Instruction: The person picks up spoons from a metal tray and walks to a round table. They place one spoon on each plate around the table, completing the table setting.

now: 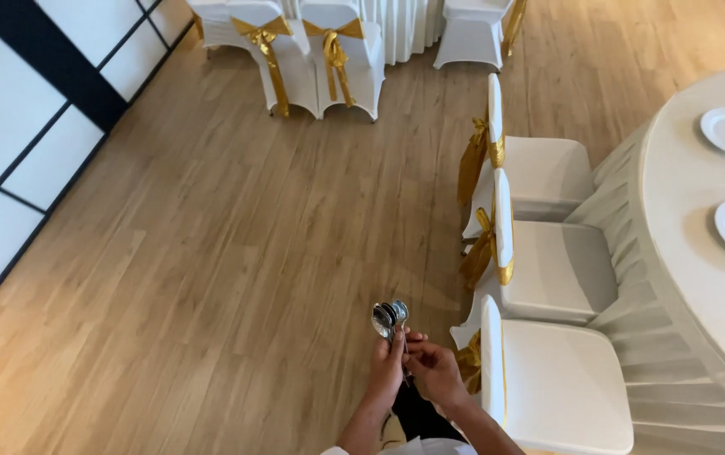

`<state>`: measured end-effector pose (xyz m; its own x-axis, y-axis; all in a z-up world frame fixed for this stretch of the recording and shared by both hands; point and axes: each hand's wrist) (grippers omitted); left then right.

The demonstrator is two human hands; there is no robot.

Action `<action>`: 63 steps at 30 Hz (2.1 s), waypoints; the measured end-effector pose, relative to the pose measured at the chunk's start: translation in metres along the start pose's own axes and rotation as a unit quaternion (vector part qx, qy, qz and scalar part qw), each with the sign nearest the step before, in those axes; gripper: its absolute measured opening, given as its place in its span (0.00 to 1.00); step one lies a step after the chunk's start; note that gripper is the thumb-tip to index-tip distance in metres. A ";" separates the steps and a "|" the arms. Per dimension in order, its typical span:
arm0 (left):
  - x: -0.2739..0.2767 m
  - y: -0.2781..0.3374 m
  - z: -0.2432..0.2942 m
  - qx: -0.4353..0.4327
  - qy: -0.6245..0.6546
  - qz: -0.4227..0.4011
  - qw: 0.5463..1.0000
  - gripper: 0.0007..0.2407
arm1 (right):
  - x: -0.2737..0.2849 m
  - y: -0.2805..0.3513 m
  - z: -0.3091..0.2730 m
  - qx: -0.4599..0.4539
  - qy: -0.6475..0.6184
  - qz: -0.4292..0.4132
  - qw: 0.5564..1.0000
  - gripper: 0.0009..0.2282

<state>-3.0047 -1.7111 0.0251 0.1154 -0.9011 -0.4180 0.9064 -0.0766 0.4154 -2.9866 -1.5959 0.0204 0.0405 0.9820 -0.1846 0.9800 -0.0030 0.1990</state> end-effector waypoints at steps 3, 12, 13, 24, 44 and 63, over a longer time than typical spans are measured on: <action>-0.013 -0.060 0.022 0.014 -0.005 -0.049 0.999 0.13 | 0.008 -0.061 -0.001 0.020 -0.014 0.039 0.999 0.05; -0.044 -0.224 0.083 0.057 -0.006 -0.094 0.994 0.17 | 0.030 -0.232 0.005 0.052 -0.009 0.078 0.996 0.05; -0.053 -0.239 0.097 0.065 -0.011 -0.105 0.992 0.17 | 0.027 -0.244 -0.018 0.053 -0.010 0.093 0.994 0.05; -0.125 -0.442 0.193 0.094 -0.122 -0.228 0.961 0.14 | 0.032 -0.431 -0.095 0.134 -0.011 0.206 0.969 0.03; -0.318 -0.675 0.232 0.225 -0.221 -0.412 0.855 0.15 | 0.134 -0.633 -0.178 0.129 -0.133 0.453 0.872 0.05; -0.509 -0.793 0.209 0.263 -0.287 -0.556 0.735 0.13 | 0.271 -0.742 -0.229 0.127 -0.163 0.628 0.750 0.05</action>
<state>-3.8673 -1.2814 0.0776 -0.9038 -0.1773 -0.3894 0.0110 -0.9194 0.3931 -3.7477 -1.2844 0.0433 0.9684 0.0756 -0.2378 0.1319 -0.9641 0.2306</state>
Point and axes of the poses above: each hand's wrist, its own y-axis away from the middle knuckle, its own x-axis out of the back of the hand, z = x × y, and after that the axes turned 6 degrees about x, right-handed
